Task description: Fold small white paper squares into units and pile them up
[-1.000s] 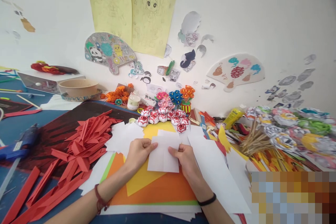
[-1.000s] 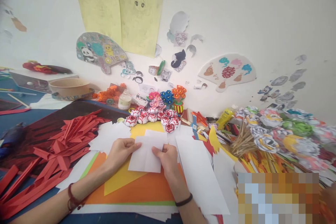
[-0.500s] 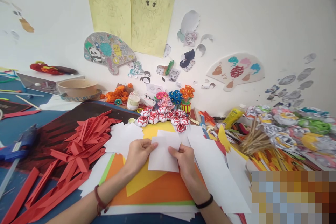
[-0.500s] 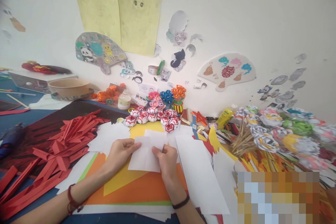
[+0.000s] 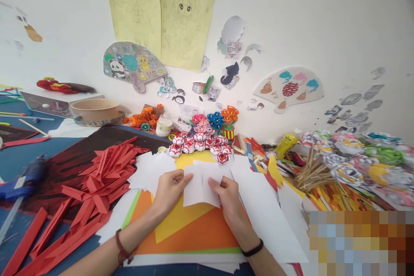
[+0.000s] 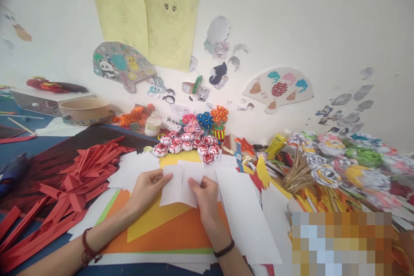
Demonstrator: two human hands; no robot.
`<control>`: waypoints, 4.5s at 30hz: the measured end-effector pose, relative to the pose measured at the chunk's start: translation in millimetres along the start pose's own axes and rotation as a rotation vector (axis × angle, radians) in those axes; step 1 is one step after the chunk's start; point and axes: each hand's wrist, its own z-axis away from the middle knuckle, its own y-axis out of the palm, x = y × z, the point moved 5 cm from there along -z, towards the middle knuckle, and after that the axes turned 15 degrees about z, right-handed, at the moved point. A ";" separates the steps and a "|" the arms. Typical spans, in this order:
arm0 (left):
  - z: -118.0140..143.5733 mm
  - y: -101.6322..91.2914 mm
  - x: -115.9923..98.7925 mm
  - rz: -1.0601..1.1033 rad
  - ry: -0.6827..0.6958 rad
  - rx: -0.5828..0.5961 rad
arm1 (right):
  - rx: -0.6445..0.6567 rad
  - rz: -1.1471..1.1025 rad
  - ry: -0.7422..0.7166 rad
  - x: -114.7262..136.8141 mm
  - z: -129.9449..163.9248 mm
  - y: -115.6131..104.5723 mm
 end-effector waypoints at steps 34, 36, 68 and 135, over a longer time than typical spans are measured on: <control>-2.0 -1.4 3.6 0.114 -0.036 0.015 | 0.203 -0.151 0.069 2.5 0.2 5.6; -1.6 -1.3 6.4 0.127 -0.050 0.005 | 0.192 -0.153 0.085 -0.1 -0.6 5.8; -1.9 12.0 -0.5 0.409 0.013 0.221 | 0.203 -0.090 -0.089 11.8 -4.3 1.9; 6.1 5.0 -22.8 -0.073 0.125 0.058 | 0.411 0.049 -0.096 15.8 11.5 18.5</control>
